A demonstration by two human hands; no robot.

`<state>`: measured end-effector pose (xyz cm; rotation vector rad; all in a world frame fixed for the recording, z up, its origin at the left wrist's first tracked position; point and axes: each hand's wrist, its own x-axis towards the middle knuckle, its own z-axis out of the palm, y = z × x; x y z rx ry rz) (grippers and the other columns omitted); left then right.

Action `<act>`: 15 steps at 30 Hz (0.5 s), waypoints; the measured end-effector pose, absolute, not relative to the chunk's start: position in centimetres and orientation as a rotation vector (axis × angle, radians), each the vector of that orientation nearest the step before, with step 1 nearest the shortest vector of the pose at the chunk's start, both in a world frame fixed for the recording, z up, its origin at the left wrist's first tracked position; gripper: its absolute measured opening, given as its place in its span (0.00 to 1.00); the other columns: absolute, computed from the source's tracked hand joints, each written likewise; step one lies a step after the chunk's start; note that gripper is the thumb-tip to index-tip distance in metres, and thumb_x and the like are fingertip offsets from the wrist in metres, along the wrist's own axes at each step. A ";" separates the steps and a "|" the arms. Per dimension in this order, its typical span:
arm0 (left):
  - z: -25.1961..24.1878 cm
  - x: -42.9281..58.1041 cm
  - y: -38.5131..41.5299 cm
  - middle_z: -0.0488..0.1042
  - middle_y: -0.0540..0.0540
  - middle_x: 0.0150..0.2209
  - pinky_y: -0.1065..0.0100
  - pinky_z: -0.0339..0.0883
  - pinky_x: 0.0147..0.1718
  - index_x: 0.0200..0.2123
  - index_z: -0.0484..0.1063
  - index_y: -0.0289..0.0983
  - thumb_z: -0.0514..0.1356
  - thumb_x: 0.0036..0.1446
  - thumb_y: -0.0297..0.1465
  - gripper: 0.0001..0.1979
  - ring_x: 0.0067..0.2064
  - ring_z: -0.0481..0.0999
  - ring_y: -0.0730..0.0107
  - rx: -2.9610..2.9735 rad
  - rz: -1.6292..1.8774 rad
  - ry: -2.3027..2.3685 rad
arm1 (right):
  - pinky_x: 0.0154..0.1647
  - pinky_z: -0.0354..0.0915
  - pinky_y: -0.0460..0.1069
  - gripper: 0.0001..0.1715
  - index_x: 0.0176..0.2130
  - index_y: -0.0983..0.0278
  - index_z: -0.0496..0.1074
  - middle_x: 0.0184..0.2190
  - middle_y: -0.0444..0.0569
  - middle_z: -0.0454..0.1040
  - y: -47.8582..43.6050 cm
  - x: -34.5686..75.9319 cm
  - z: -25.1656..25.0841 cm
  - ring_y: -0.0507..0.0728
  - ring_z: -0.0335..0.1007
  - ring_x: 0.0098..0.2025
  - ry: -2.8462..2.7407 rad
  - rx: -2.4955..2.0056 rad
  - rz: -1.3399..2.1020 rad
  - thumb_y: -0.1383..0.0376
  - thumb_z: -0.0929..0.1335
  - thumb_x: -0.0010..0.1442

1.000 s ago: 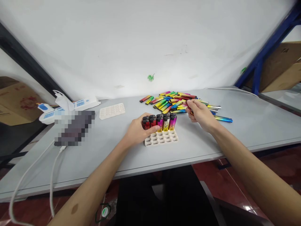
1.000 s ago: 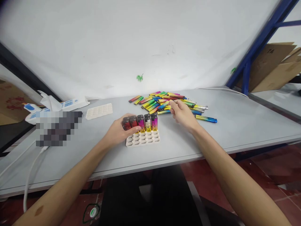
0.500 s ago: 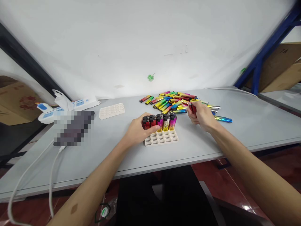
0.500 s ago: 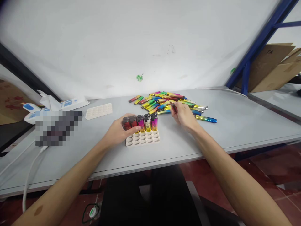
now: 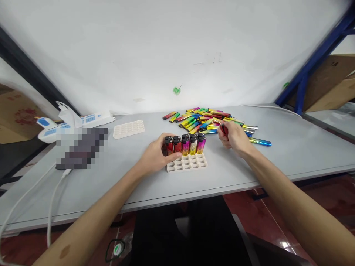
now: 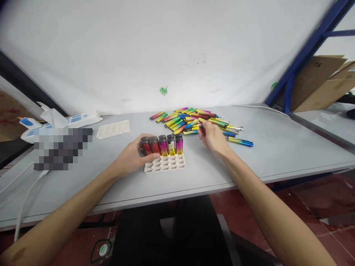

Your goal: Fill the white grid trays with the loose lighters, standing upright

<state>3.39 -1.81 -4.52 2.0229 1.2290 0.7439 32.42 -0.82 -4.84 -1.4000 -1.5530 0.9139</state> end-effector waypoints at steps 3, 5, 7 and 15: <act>-4.4 2.9 -2.0 0.76 0.48 0.44 0.62 0.70 0.40 0.54 0.63 0.42 0.65 0.53 0.43 0.27 0.40 0.75 0.64 2.049 0.718 1.211 | 0.16 0.40 0.47 0.27 0.22 0.59 0.56 0.16 0.39 0.48 -0.9 32.1 -4.6 0.49 0.38 0.16 -1.295 -1.360 0.994 0.46 0.56 0.64; -4.4 2.4 -2.0 0.75 0.47 0.46 0.61 0.70 0.44 0.53 0.63 0.41 0.64 0.54 0.41 0.25 0.43 0.75 0.63 2.065 0.719 1.186 | 0.15 0.42 0.47 0.29 0.24 0.60 0.61 0.17 0.40 0.51 -0.8 31.9 -4.6 0.49 0.41 0.16 -1.229 -1.342 1.006 0.43 0.56 0.64; -4.7 2.0 -2.1 0.75 0.46 0.47 0.60 0.69 0.47 0.52 0.63 0.41 0.62 0.56 0.37 0.22 0.46 0.75 0.62 2.085 0.730 1.165 | 0.16 0.48 0.47 0.31 0.27 0.61 0.66 0.19 0.42 0.58 -0.8 31.8 -4.6 0.49 0.47 0.17 -1.228 -1.297 0.985 0.42 0.56 0.64; -5.2 1.4 -2.4 0.74 0.45 0.48 0.59 0.67 0.51 0.53 0.64 0.38 0.56 0.54 0.26 0.22 0.49 0.73 0.63 2.163 0.820 1.144 | 0.33 0.64 0.49 0.18 0.33 0.62 0.72 0.26 0.44 0.70 -3.4 31.2 -1.3 0.53 0.67 0.31 -1.606 -1.154 0.767 0.49 0.70 0.59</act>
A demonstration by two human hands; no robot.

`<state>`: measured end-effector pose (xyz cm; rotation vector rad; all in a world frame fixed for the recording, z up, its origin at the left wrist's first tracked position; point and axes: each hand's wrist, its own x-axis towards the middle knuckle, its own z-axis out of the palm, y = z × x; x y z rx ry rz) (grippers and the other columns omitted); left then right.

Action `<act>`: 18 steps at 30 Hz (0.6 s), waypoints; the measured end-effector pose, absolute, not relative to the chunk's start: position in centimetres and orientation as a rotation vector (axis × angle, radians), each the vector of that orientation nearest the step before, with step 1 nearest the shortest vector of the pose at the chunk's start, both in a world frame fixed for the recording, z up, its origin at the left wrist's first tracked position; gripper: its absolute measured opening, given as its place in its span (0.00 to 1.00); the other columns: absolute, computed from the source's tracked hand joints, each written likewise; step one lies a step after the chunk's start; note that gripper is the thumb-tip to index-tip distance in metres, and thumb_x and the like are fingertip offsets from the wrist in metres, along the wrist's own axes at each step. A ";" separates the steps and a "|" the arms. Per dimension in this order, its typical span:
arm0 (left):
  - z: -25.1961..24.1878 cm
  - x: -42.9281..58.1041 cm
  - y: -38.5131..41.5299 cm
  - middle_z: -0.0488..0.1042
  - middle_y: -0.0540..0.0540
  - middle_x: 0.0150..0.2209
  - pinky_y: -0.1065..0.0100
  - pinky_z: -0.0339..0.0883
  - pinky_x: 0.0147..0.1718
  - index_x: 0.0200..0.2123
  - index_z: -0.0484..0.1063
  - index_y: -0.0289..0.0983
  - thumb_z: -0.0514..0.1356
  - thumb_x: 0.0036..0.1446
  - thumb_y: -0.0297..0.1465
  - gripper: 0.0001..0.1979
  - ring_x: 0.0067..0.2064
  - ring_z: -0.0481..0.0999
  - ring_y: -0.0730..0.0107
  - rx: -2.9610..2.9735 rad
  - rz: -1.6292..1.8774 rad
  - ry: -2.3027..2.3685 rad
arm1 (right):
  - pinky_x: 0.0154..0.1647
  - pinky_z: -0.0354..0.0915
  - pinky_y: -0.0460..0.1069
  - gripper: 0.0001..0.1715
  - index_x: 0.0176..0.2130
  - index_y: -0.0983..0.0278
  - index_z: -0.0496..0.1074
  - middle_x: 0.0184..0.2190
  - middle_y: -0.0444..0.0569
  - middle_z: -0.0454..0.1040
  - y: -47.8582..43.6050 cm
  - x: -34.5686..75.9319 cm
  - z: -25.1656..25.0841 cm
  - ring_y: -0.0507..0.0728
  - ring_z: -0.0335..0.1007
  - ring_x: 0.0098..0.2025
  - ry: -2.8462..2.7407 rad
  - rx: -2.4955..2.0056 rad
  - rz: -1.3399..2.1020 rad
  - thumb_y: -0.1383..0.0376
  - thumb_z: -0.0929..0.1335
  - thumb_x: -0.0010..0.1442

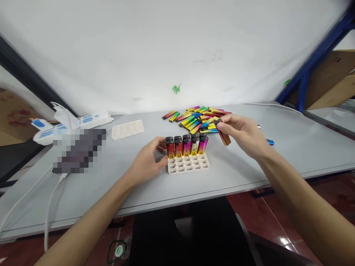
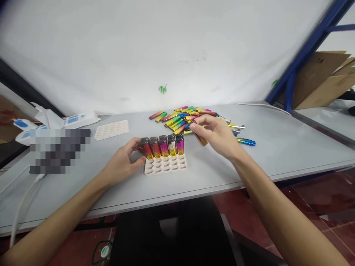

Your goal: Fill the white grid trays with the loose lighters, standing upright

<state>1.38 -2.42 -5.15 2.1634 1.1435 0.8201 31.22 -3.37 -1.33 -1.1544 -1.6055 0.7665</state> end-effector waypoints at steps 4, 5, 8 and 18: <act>-4.8 1.8 -2.7 0.74 0.44 0.47 0.59 0.67 0.50 0.51 0.65 0.37 0.54 0.49 0.22 0.24 0.47 0.74 0.62 2.179 0.820 1.161 | 0.34 0.66 0.51 0.16 0.35 0.62 0.73 0.31 0.47 0.75 -5.2 29.3 2.2 0.55 0.71 0.33 -1.741 -1.031 0.772 0.52 0.72 0.57; -4.8 1.8 -2.7 0.74 0.44 0.46 0.59 0.67 0.50 0.51 0.65 0.37 0.54 0.48 0.22 0.24 0.47 0.74 0.62 2.180 0.818 1.158 | 0.33 0.66 0.51 0.16 0.35 0.62 0.73 0.31 0.47 0.76 -5.5 28.4 2.8 0.55 0.71 0.32 -1.789 -1.031 0.752 0.52 0.72 0.57; -4.8 1.8 -2.7 0.73 0.43 0.46 0.58 0.67 0.48 0.51 0.64 0.37 0.54 0.47 0.23 0.24 0.47 0.73 0.61 2.182 0.800 1.141 | 0.30 0.64 0.49 0.14 0.37 0.61 0.73 0.31 0.46 0.76 -6.0 25.5 3.5 0.54 0.71 0.30 -1.955 -1.110 0.590 0.54 0.71 0.59; -4.2 1.9 -3.2 0.71 0.46 0.42 0.60 0.67 0.44 0.46 0.63 0.39 0.57 0.53 0.26 0.15 0.44 0.73 0.62 2.178 0.757 1.045 | 0.25 0.51 0.47 0.09 0.40 0.60 0.71 0.29 0.44 0.76 -6.5 21.1 0.9 0.53 0.69 0.27 -2.280 -1.370 -0.006 0.58 0.70 0.62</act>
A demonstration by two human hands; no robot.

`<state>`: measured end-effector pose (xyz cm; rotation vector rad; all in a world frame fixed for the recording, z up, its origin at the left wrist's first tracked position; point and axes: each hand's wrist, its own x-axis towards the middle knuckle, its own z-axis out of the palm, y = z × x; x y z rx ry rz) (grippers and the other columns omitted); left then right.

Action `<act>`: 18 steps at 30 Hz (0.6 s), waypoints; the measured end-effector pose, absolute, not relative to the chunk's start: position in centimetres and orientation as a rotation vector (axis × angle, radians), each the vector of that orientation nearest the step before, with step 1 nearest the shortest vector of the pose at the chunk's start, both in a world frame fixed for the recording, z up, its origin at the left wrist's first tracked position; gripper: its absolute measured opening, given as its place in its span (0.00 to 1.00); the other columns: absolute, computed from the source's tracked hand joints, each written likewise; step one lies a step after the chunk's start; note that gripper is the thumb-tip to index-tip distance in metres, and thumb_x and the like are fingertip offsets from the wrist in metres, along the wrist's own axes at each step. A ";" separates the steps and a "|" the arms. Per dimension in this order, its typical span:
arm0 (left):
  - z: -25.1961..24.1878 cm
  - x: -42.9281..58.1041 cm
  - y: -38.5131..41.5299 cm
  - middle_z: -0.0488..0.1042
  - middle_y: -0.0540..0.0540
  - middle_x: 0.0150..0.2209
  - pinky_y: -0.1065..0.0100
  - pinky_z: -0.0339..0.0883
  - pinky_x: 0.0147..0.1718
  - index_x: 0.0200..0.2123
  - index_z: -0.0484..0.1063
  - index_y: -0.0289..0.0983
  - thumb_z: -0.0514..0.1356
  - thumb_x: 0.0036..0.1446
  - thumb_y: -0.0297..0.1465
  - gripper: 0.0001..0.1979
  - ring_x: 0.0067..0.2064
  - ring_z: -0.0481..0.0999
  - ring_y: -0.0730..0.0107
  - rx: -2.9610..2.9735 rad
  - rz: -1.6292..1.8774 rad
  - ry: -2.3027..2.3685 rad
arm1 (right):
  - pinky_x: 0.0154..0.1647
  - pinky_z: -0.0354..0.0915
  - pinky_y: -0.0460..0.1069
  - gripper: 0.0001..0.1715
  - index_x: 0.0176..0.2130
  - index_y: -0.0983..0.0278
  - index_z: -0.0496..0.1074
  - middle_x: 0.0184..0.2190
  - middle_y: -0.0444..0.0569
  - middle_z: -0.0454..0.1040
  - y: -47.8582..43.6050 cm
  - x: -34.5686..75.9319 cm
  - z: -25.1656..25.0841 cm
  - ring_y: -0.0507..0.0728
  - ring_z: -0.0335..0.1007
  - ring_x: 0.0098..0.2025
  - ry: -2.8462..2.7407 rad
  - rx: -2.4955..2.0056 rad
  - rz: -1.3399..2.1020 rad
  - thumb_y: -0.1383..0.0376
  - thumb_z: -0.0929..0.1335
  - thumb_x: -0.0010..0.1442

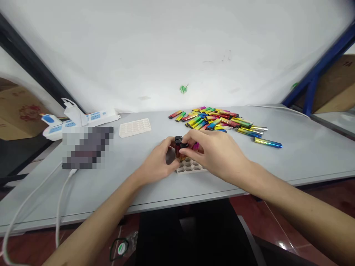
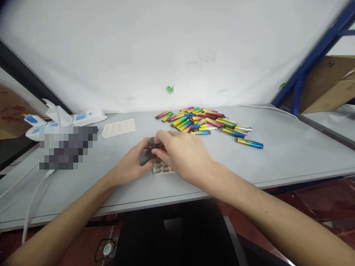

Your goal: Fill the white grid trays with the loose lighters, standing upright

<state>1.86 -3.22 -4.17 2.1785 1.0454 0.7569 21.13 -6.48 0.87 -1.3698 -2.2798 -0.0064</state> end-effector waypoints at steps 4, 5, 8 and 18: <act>-4.3 1.9 -3.2 0.72 0.47 0.42 0.62 0.68 0.41 0.45 0.63 0.39 0.59 0.58 0.33 0.12 0.43 0.73 0.63 2.160 0.774 1.028 | 0.25 0.50 0.47 0.10 0.41 0.60 0.71 0.30 0.44 0.76 -6.7 20.7 0.6 0.52 0.68 0.28 -2.286 -1.362 -0.034 0.57 0.70 0.62; -4.3 1.9 -3.2 0.72 0.47 0.42 0.62 0.68 0.40 0.44 0.63 0.39 0.59 0.58 0.34 0.12 0.42 0.73 0.63 2.161 0.777 1.023 | 0.24 0.49 0.47 0.10 0.40 0.60 0.71 0.30 0.44 0.76 -6.6 20.6 0.6 0.52 0.68 0.28 -2.283 -1.362 -0.034 0.57 0.70 0.62; -4.3 1.8 -3.1 0.73 0.48 0.41 0.63 0.67 0.40 0.44 0.64 0.39 0.59 0.59 0.34 0.11 0.41 0.73 0.64 2.166 0.785 1.010 | 0.24 0.48 0.47 0.10 0.40 0.60 0.72 0.29 0.43 0.76 -6.5 20.2 0.6 0.52 0.68 0.27 -2.282 -1.361 -0.041 0.56 0.70 0.62; -4.1 1.9 -3.2 0.74 0.49 0.41 0.66 0.67 0.38 0.43 0.65 0.40 0.59 0.60 0.37 0.11 0.40 0.73 0.67 2.147 0.794 1.028 | 0.25 0.48 0.48 0.13 0.38 0.61 0.74 0.30 0.45 0.78 -6.0 20.2 0.6 0.53 0.69 0.28 -2.274 -1.303 -0.022 0.55 0.68 0.64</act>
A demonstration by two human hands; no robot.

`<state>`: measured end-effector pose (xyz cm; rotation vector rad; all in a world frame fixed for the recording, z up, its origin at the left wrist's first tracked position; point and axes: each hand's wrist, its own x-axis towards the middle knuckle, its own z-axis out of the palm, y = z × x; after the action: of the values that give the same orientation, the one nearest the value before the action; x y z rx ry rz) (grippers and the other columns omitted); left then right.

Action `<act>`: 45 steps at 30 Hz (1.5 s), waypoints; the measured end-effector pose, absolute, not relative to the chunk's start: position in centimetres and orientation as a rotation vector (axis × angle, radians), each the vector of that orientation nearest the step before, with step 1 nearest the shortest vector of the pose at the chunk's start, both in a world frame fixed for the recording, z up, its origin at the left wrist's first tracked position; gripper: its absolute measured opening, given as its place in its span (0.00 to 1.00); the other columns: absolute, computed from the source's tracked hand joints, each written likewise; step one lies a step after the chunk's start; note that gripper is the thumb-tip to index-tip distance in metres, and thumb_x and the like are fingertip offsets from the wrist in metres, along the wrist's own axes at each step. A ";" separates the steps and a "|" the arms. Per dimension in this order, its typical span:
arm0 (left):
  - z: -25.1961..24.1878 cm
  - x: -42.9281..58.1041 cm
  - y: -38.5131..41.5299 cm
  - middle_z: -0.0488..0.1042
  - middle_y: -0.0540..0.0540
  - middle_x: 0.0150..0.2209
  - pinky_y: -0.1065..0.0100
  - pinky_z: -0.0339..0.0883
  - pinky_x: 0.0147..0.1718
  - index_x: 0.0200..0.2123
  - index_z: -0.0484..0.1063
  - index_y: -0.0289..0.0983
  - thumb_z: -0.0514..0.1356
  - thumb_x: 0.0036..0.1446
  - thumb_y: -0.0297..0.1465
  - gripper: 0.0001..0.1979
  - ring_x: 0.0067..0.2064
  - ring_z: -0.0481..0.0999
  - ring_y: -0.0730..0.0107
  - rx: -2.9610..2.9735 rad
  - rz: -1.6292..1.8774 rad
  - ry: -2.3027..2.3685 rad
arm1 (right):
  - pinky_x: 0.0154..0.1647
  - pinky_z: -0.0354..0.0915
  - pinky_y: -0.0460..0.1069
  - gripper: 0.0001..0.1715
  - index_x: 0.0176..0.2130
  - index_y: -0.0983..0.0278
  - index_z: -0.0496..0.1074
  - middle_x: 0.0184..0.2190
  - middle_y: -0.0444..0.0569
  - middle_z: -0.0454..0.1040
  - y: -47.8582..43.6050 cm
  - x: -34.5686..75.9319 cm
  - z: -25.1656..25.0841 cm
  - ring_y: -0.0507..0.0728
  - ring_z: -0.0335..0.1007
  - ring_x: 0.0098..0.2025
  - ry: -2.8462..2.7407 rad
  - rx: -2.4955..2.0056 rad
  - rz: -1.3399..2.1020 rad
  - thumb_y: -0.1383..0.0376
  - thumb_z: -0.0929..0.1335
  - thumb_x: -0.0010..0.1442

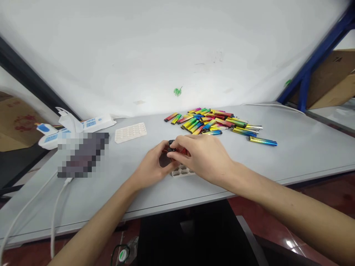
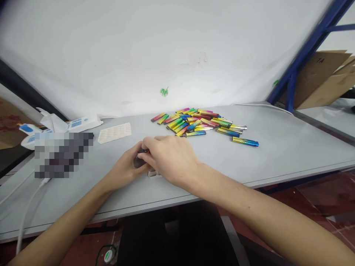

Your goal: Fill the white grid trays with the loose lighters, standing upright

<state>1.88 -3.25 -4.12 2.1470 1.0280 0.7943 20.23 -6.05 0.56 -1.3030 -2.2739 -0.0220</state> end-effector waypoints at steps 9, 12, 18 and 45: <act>-4.1 1.9 -3.1 0.73 0.50 0.37 0.66 0.66 0.36 0.39 0.65 0.40 0.59 0.59 0.35 0.07 0.37 0.72 0.68 2.159 0.805 1.062 | 0.26 0.47 0.49 0.16 0.39 0.61 0.77 0.32 0.48 0.79 -6.4 20.3 0.0 0.53 0.70 0.29 -2.341 -1.216 -0.097 0.56 0.63 0.68; -4.2 1.9 -3.0 0.73 0.49 0.39 0.65 0.66 0.38 0.41 0.65 0.39 0.62 0.58 0.37 0.12 0.39 0.72 0.66 2.170 0.795 1.108 | 0.29 0.52 0.48 0.18 0.41 0.61 0.77 0.33 0.47 0.79 -5.6 21.5 0.8 0.53 0.70 0.31 -2.221 -1.169 -0.107 0.55 0.62 0.68; -4.6 1.7 -2.7 0.73 0.49 0.37 0.65 0.65 0.36 0.39 0.66 0.39 0.62 0.58 0.41 0.14 0.38 0.71 0.66 2.211 0.764 1.211 | 0.30 0.54 0.49 0.20 0.32 0.63 0.76 0.27 0.48 0.77 -0.1 28.5 0.4 0.54 0.68 0.29 -1.937 -1.437 -0.194 0.55 0.62 0.66; -4.3 1.8 -2.8 0.74 0.49 0.36 0.64 0.66 0.37 0.38 0.67 0.40 0.64 0.55 0.41 0.14 0.37 0.72 0.66 2.246 0.745 1.270 | 0.40 0.64 0.52 0.17 0.46 0.60 0.73 0.48 0.53 0.73 1.2 34.5 -5.3 0.61 0.72 0.44 -2.163 -1.834 -0.024 0.61 0.66 0.56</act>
<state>1.76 -2.84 -4.31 2.2456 1.2697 0.7447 34.47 1.20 -5.26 -1.8342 -2.1626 -0.0240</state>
